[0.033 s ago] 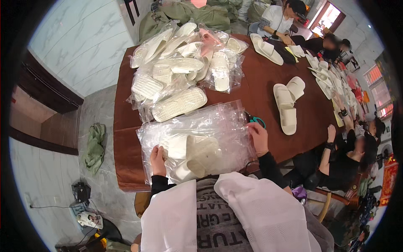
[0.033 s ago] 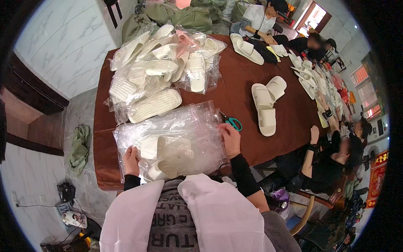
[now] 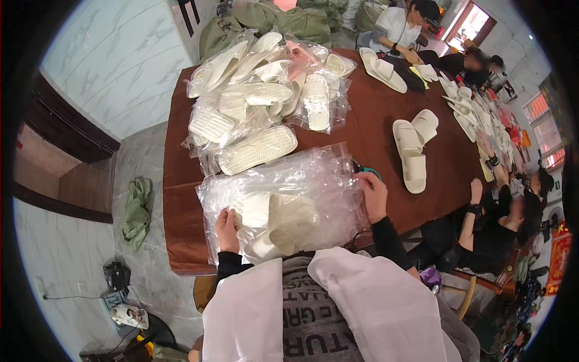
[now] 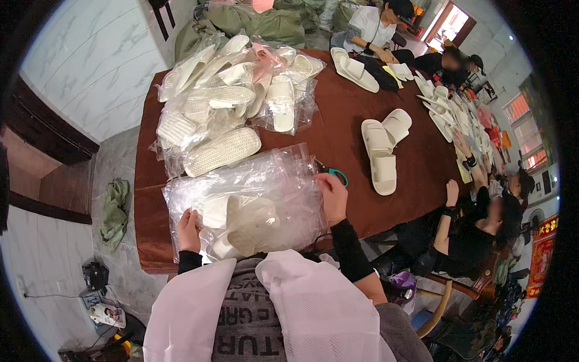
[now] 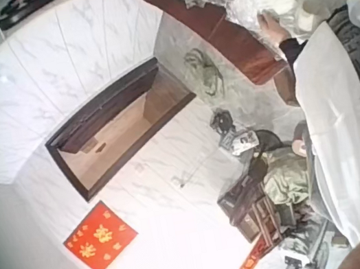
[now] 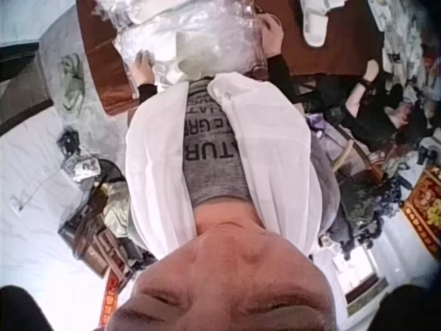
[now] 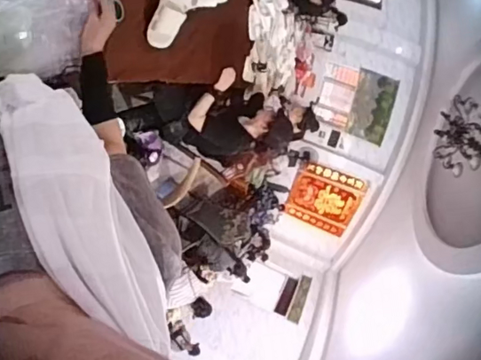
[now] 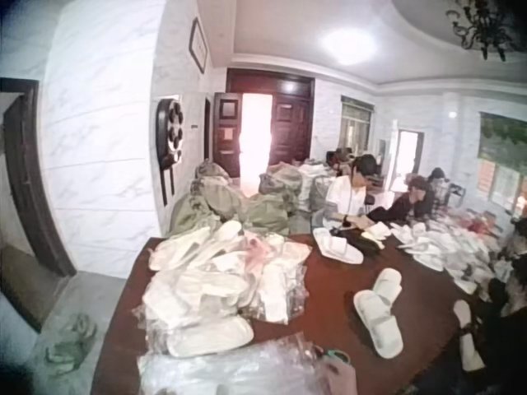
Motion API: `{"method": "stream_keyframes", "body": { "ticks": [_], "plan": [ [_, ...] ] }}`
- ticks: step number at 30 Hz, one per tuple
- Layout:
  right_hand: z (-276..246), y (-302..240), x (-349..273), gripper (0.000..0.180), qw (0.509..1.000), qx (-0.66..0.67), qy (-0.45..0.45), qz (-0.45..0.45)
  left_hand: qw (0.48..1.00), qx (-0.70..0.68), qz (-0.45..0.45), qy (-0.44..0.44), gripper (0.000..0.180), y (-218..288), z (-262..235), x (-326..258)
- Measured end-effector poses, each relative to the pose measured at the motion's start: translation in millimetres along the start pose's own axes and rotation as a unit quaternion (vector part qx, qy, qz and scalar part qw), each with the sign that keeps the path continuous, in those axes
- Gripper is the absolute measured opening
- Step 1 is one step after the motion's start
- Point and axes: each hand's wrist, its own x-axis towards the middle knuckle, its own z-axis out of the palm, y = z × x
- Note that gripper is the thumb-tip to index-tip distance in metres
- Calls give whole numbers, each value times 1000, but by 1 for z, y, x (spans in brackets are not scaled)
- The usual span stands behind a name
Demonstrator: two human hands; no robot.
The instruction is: Packaging pairs of white and pink slippers into plastic bags at a shared work table.
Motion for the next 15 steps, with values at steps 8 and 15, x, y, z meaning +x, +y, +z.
{"method": "stream_keyframes", "body": {
  "ticks": [8,15],
  "plan": [
    [-6,-66,4,15,999,51,-16,1,998,-55,9,14,7,5,4,13],
    [-15,-2,-26,19,858,-170,-484,-36,998,-63,6,25,7,-1,8,19]
  ]
}}
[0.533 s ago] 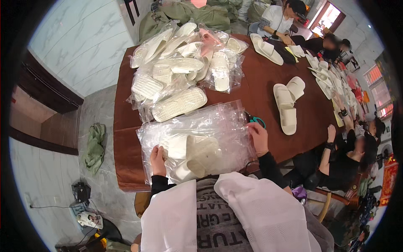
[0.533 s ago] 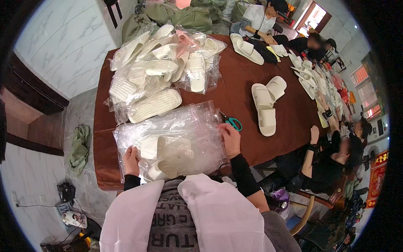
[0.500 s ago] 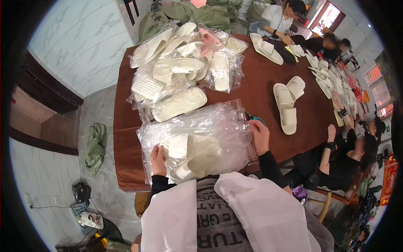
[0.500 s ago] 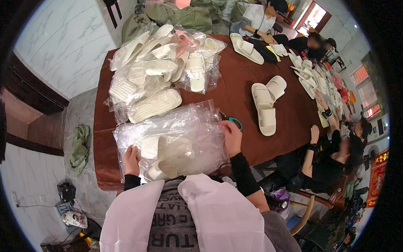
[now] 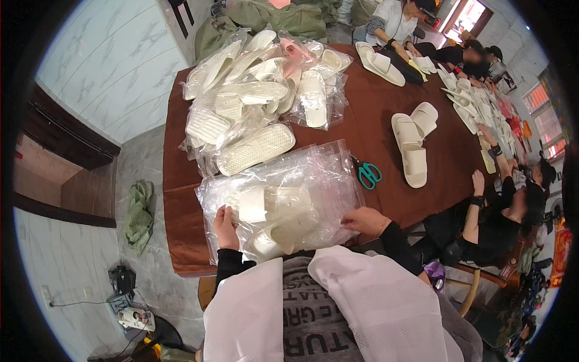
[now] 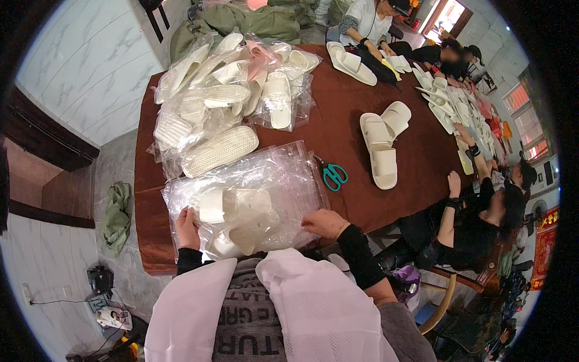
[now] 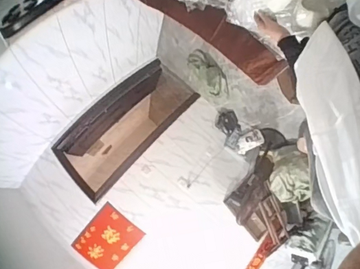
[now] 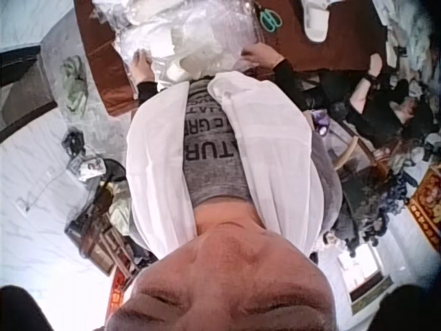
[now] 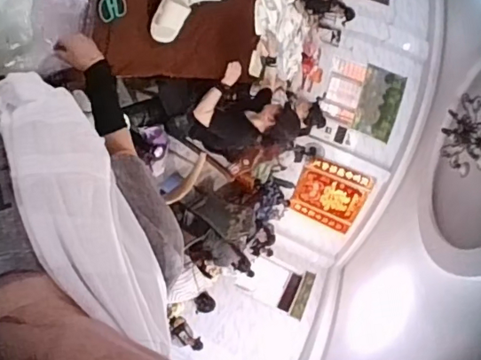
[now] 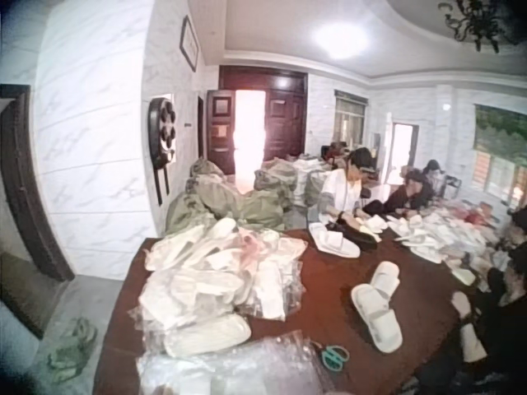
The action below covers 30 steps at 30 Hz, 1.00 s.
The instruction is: Packaging pairs of white and pink slippers into plastic bags at a shared work table.
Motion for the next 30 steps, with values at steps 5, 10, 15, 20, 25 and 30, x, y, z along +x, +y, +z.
{"method": "stream_keyframes", "body": {
  "ticks": [5,10,15,20,25,30],
  "plan": [
    [-8,-8,32,24,989,33,138,34,1000,-11,1,-20,8,0,-8,-3],
    [7,-16,76,31,975,209,-19,78,999,-34,-22,-36,8,-1,-4,-3],
    [44,4,91,42,825,558,44,79,999,-44,-5,-23,9,0,0,-8],
    [59,3,87,46,748,657,49,86,999,-34,1,-11,13,-6,0,-8],
    [59,-19,93,43,804,562,101,166,998,51,28,-25,13,-2,6,-9],
    [72,-4,105,38,786,578,122,183,935,258,245,-6,40,-5,4,-18]
  ]
}}
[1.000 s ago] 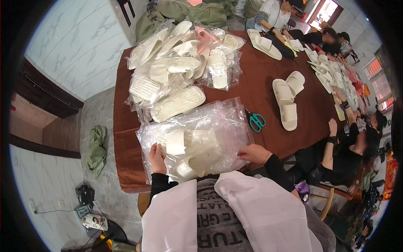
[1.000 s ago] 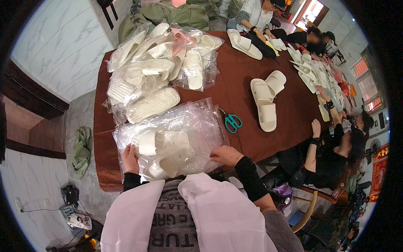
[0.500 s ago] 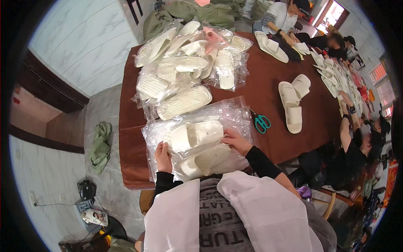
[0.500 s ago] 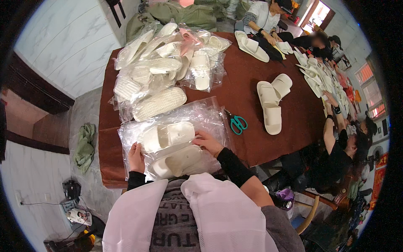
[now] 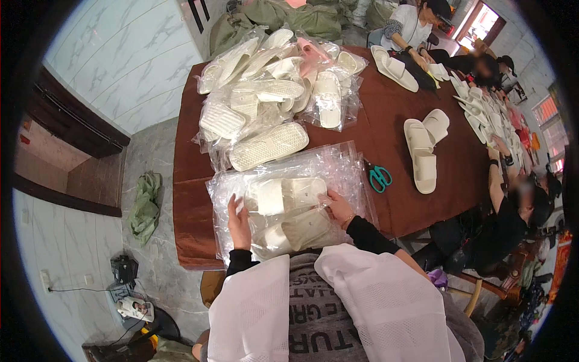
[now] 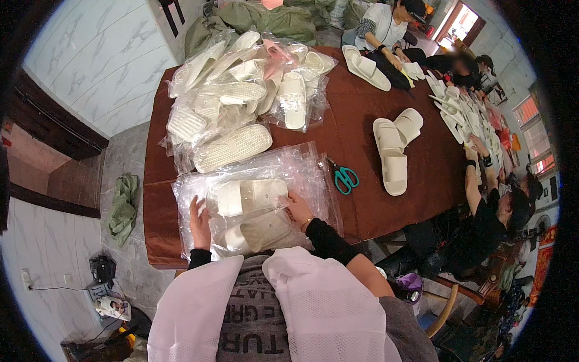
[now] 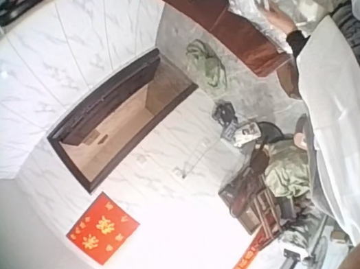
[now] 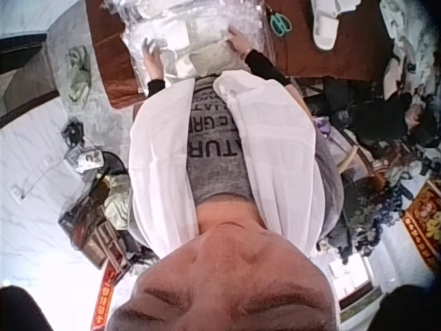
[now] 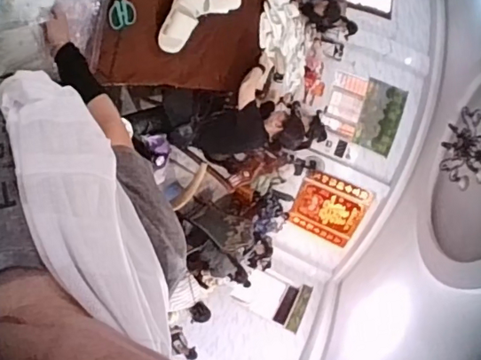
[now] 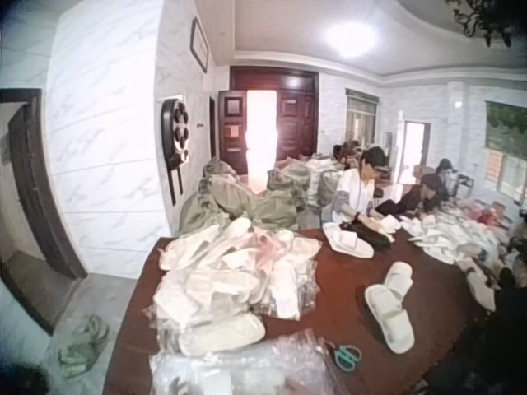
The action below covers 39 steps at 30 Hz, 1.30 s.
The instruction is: Packaging pairs of white and pink slippers into plastic bags at a shared work table.
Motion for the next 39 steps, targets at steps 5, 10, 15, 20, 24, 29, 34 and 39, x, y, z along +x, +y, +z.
{"method": "stream_keyframes", "body": {
  "ticks": [5,10,15,20,24,29,34,39],
  "plan": [
    [-1,24,10,36,988,-83,52,-120,928,320,155,-110,66,8,-17,-30],
    [20,31,15,30,874,-415,202,-154,904,386,132,-128,58,-17,-11,-45],
    [-6,-8,-8,27,923,-272,180,-205,876,451,112,-126,56,-23,-6,-44],
    [-50,-27,-30,23,954,-212,181,-114,881,450,99,-111,56,-22,-3,-46],
    [-67,0,-19,25,984,-164,10,-72,902,405,112,-98,55,-28,-3,-43],
    [-49,-11,-27,29,966,-258,-6,-24,910,388,106,-103,54,-34,-5,-44],
    [-45,-29,-23,33,933,-352,-55,47,916,375,107,-97,52,-30,-5,-44],
    [-42,-29,-19,31,928,-354,-100,54,921,362,112,-96,51,-31,-8,-44]
  ]
}}
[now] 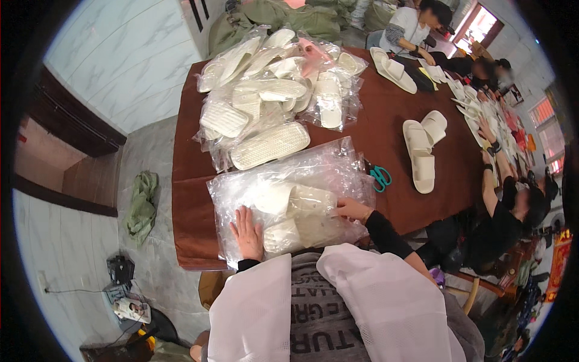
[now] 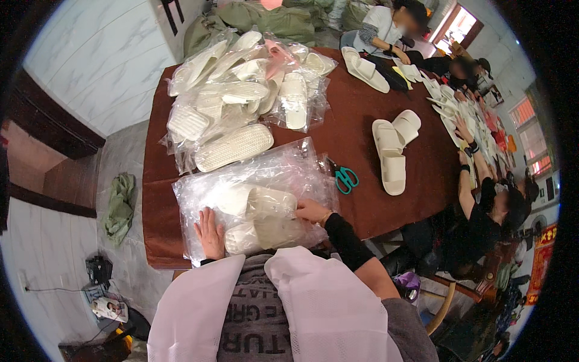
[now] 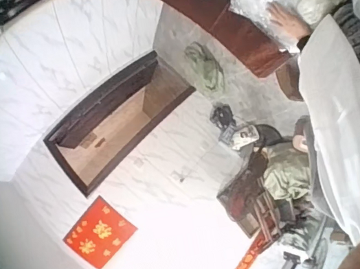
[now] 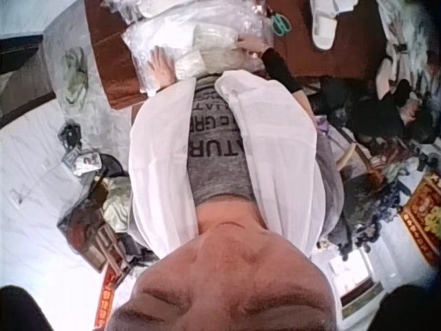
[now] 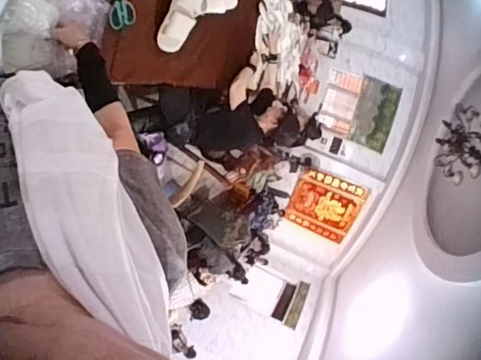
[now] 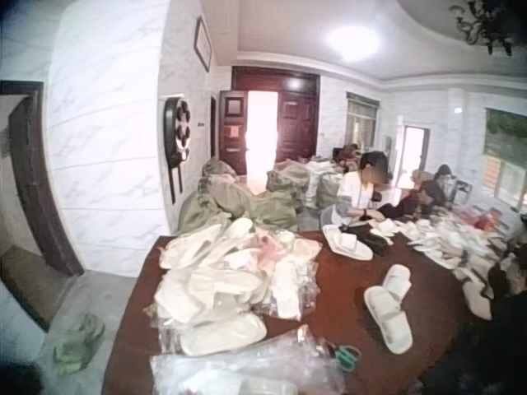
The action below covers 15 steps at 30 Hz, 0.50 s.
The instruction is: Packaging pairs of white and pink slippers into plastic bags at a shared work table.
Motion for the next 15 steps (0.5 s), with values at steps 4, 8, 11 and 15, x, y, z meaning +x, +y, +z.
{"method": "stream_keyframes", "body": {
  "ticks": [4,8,11,15],
  "plan": [
    [7,-1,1,34,996,69,-57,-18,1000,-15,-6,-3,51,1,-5,0],
    [20,0,5,32,991,65,-56,-102,982,-186,-15,13,50,-9,-17,-1],
    [20,5,8,30,984,90,4,-151,955,-287,-44,65,46,-19,-33,2],
    [16,21,18,31,986,100,-14,-135,981,-23,-54,185,41,-20,-66,8]
  ]
}}
